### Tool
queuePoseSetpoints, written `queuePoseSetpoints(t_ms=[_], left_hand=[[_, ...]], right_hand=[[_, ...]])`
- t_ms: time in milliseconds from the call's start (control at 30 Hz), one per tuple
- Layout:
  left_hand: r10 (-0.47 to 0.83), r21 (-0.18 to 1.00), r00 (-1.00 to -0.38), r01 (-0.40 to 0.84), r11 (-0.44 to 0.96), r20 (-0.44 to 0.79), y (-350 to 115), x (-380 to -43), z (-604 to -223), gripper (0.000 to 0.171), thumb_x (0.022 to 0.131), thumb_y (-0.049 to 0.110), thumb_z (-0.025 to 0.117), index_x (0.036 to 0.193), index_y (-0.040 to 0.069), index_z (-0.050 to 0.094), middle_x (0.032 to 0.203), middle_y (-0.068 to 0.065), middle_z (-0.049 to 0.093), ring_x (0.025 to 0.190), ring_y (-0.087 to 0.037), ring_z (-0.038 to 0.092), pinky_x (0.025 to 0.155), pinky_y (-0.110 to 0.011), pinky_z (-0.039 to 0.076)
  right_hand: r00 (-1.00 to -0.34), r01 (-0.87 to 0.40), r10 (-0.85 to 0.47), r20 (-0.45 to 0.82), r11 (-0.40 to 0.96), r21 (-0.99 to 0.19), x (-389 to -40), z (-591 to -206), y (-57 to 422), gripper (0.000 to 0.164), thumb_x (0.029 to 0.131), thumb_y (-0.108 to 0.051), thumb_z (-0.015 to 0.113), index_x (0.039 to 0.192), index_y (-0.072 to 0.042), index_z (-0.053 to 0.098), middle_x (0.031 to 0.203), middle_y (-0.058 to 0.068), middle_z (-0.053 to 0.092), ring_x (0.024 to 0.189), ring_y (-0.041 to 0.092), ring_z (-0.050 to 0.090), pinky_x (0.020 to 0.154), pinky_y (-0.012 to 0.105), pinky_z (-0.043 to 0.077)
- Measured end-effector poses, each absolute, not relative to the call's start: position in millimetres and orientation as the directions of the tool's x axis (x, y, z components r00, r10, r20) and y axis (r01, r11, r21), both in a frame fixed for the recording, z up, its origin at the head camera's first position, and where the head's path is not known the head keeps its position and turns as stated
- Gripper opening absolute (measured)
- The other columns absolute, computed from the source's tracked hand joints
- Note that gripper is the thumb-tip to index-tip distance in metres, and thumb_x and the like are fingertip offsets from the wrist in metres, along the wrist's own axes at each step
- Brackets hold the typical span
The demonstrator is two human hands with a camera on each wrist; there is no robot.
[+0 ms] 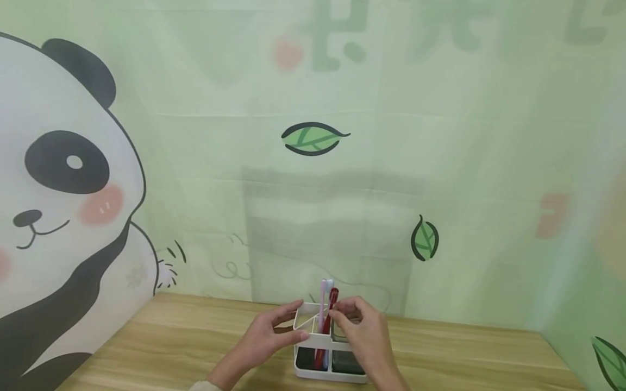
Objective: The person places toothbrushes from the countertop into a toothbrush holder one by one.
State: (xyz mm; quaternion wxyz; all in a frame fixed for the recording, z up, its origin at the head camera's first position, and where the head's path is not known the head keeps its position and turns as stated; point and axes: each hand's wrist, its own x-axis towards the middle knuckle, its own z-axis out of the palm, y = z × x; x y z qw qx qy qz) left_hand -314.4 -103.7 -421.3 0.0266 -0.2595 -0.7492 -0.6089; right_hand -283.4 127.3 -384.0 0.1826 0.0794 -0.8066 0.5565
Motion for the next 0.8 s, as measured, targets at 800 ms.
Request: queuePoseSetpoints(t_ms=[800], left_hand=[[0.256, 0.659, -0.836, 0.543, 0.520, 0.486, -113.6, -304.4, -402.2, 0.075, 0.097, 0.049, 0.076, 0.152, 0.003, 0.056, 0.155, -0.018, 0.055, 0.143, -0.040, 0.050, 0.119, -0.062, 0.040]], right_hand=[[-0.827, -0.416, 0.087, 0.555, 0.570, -0.709, -279.0, -377.8, 174.0, 0.018, 0.093, -0.008, 0.083, 0.108, -0.003, 0.075, 0.099, 0.002, 0.077, 0.092, 0.018, 0.074, 0.083, 0.022, 0.063]])
